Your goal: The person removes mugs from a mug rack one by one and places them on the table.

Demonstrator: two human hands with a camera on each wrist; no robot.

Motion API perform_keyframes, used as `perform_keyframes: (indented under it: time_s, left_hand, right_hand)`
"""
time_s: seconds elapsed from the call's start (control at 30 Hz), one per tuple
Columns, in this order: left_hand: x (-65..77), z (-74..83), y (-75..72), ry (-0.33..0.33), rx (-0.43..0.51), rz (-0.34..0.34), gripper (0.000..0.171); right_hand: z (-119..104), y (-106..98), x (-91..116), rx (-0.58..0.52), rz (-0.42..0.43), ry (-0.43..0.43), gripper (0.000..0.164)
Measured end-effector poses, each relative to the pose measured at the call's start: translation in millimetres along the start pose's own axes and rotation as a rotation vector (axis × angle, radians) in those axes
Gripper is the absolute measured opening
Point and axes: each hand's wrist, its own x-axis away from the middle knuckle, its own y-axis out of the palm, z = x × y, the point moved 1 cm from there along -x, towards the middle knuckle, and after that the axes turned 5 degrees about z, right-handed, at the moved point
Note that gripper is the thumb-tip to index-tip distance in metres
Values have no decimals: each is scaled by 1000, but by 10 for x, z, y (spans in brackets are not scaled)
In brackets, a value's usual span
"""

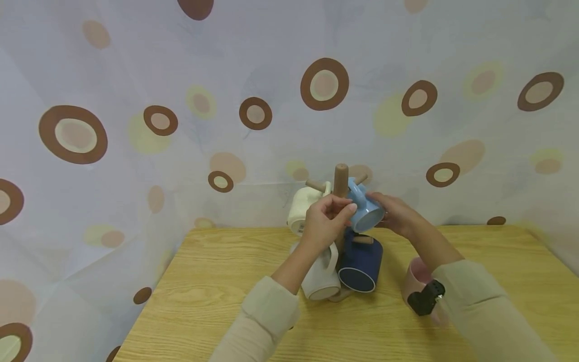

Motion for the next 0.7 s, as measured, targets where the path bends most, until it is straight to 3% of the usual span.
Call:
perform_keyframes:
  time_s: [0.23, 0.4, 0.7]
  left_hand:
    - [4, -4, 14, 20, 12, 13, 20]
    - [2, -6, 23, 25, 26, 15, 19]
    - [4, -30, 22, 43, 20, 20, 18]
  right_hand:
    - [33, 32, -29, 24, -51, -12, 68]
    - [89, -11, -67, -30, -70, -41, 70]
    - [56, 97, -24, -53, 112, -20, 68]
